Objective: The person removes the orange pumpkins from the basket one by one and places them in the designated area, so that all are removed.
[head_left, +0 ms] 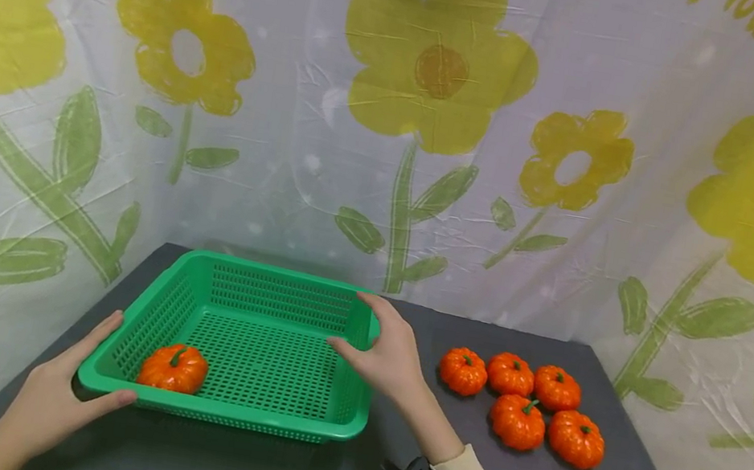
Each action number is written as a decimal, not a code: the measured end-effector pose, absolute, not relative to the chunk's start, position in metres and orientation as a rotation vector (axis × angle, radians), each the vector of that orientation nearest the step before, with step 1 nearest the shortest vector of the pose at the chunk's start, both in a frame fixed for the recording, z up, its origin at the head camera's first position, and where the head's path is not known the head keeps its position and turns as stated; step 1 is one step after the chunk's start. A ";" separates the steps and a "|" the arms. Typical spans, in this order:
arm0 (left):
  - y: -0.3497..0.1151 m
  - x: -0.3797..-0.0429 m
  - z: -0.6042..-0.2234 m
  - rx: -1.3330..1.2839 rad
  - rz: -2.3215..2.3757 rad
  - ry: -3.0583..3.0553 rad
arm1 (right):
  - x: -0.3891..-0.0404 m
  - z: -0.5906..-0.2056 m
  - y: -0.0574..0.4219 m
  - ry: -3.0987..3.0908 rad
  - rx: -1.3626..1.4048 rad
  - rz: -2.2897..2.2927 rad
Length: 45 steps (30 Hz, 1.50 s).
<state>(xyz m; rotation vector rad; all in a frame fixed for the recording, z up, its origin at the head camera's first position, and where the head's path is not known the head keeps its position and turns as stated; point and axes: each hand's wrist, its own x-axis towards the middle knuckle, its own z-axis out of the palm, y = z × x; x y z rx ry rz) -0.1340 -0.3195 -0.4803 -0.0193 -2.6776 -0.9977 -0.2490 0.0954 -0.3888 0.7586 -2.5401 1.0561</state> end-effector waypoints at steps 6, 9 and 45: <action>-0.318 -0.135 -0.480 -0.024 -0.997 -2.677 | -0.252 -0.385 0.076 -2.560 0.848 1.035; -0.318 -0.135 -0.479 -0.023 -0.994 -2.674 | -0.252 -0.382 0.068 -2.580 0.878 1.053; -0.319 -0.133 -0.480 -0.025 -1.003 -2.640 | -0.259 -0.381 -0.004 -2.792 0.945 0.859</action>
